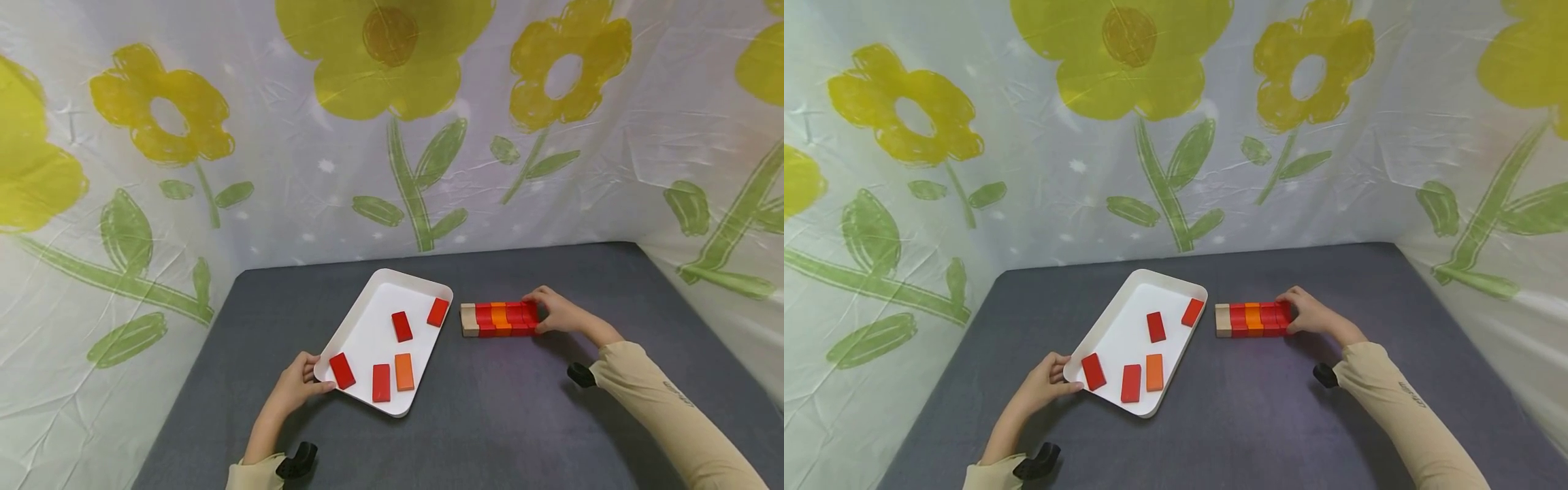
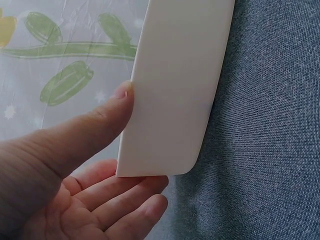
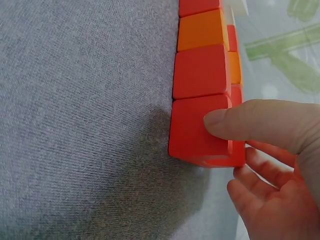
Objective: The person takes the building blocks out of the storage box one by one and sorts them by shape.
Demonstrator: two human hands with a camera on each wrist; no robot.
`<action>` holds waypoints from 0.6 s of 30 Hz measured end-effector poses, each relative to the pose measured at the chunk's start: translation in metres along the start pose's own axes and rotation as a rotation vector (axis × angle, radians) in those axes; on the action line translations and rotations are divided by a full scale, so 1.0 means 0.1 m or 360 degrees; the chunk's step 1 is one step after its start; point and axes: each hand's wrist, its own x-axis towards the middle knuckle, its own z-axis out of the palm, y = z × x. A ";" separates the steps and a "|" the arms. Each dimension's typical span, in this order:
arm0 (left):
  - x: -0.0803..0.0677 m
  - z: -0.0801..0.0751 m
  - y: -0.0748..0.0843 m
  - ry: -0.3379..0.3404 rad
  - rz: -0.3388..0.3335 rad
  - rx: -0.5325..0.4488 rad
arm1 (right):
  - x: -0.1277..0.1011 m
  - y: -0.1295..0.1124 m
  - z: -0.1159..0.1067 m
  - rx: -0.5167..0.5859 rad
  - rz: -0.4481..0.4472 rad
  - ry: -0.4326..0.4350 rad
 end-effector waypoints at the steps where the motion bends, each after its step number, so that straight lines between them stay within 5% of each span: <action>1: 0.00 0.00 0.00 0.0002 -0.0003 -0.0006 | 0.00 0.00 0.00 -0.0003 0.0001 -0.0002; 7: 0.00 0.00 0.00 0.0006 0.0010 -0.0004 | 0.03 0.00 -0.02 -0.0052 -0.0016 0.0002; 18: 0.00 0.00 -0.03 0.0003 0.0011 -0.0045 | 0.14 -0.15 -0.25 0.0005 0.0054 0.0223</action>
